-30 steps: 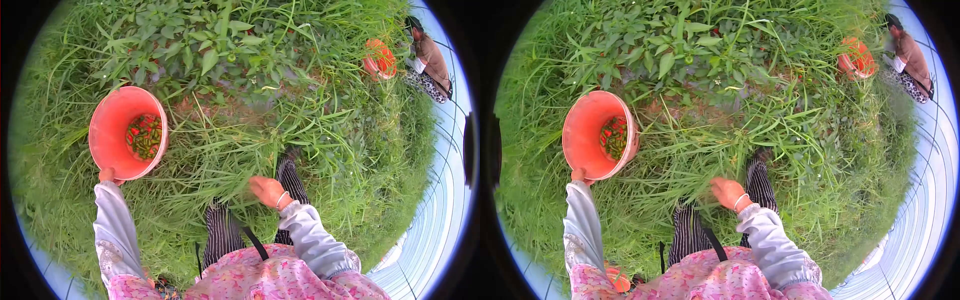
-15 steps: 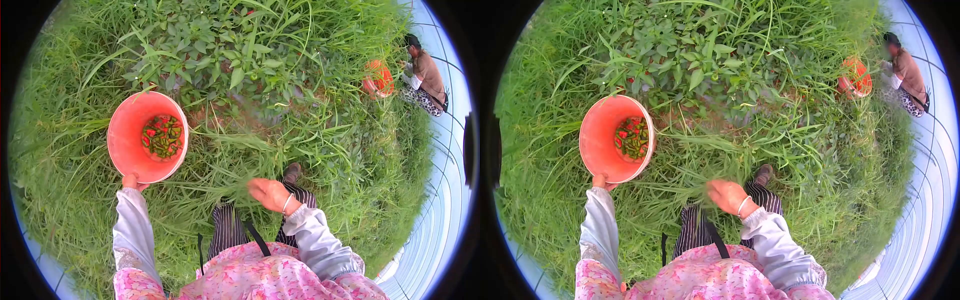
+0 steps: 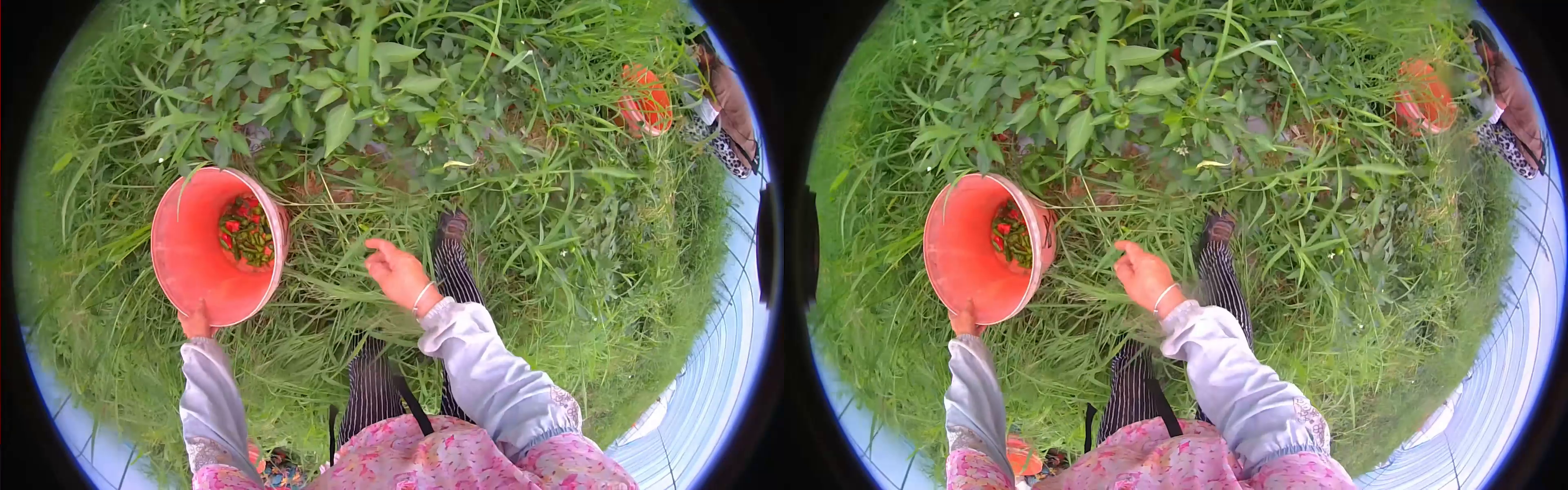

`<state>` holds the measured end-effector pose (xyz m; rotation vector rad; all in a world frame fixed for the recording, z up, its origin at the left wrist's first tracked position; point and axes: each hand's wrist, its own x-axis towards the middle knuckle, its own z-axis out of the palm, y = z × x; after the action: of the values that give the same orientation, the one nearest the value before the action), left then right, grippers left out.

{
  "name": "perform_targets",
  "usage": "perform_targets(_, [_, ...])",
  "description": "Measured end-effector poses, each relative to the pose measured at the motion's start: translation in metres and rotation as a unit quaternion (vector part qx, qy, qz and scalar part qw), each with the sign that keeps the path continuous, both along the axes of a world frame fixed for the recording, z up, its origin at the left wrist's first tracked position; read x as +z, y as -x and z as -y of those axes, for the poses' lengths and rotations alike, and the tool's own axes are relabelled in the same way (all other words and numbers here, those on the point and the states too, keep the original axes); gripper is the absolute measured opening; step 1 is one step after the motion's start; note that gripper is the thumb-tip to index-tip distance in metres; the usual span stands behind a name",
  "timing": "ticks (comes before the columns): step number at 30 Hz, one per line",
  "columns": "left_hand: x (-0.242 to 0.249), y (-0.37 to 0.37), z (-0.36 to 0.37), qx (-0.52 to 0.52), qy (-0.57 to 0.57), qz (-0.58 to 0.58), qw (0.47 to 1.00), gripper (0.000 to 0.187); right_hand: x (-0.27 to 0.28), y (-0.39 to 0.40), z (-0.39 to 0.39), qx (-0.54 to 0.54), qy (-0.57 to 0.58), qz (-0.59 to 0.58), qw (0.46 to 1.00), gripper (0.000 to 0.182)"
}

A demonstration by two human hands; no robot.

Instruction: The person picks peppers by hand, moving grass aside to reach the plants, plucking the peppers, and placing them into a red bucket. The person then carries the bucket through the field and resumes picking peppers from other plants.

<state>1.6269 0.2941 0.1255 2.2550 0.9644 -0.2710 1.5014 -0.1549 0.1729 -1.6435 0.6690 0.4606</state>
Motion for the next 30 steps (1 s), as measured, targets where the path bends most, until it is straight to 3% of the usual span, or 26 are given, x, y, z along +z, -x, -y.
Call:
perform_targets(3, [0.005,-0.003,-0.013,-0.147,-0.173,0.029,0.974,0.077,-0.028,0.008,0.012,-0.027,-0.026,0.009,0.999,0.025])
perform_targets(6, [0.044,-0.017,0.037,-0.184,-0.258,0.0,0.949,0.077,-0.032,0.018,0.015,0.001,-0.066,-0.025,0.998,0.024])
perform_targets(7, [0.043,-0.021,0.035,-0.207,-0.234,0.029,0.95,0.073,-0.031,0.019,0.016,0.004,-0.066,-0.02,0.998,0.023])
perform_targets(10, [0.075,-0.039,0.093,-0.355,-0.38,0.041,0.853,0.066,-0.035,0.016,0.024,0.028,-0.084,-0.037,0.995,0.024])
perform_targets(11, [0.083,-0.046,0.121,-0.455,-0.358,0.142,0.803,0.055,-0.035,0.012,0.027,0.024,-0.086,-0.03,0.996,0.024])
perform_targets(13, [0.102,-0.053,0.211,-0.565,-0.306,0.19,0.742,0.04,-0.035,0.006,0.03,0.016,-0.092,-0.02,0.995,0.023])
perform_targets(17, [0.054,-0.063,0.317,-0.65,-0.091,0.191,0.73,0.019,-0.036,-0.004,0.035,0.077,-0.051,0.002,0.996,0.021])
perform_targets(20, [-0.003,-0.07,0.383,-0.724,0.004,0.145,0.674,0.02,-0.038,-0.004,0.036,0.092,-0.047,0.025,0.994,0.022])
perform_targets(21, [-0.025,-0.07,0.405,-0.725,-0.014,0.148,0.673,0.022,-0.04,-0.004,0.034,0.077,-0.054,0.032,0.995,0.022])
perform_targets(23, [-0.079,-0.075,0.438,-0.71,-0.066,0.045,0.699,0.022,-0.038,-0.007,0.036,0.071,-0.058,0.026,0.995,0.02])
perform_targets(25, [-0.126,-0.09,0.463,-0.739,-0.167,-0.167,0.631,0.029,-0.041,-0.005,0.037,0.039,-0.092,0.025,0.995,0.02])
perform_targets(28, [-0.182,-0.068,0.469,-0.695,-0.262,-0.247,0.622,0.038,-0.045,-0.006,0.041,-0.015,-0.156,-0.005,0.988,0.02])
perform_targets(29, [-0.184,-0.056,0.451,-0.688,-0.144,-0.134,0.699,0.043,-0.048,-0.005,0.042,-0.043,-0.18,-0.016,0.983,0.019])
perform_targets(30, [-0.174,-0.05,0.449,-0.695,-0.13,-0.145,0.693,0.042,-0.05,-0.003,0.043,-0.071,-0.204,-0.028,0.976,0.019])
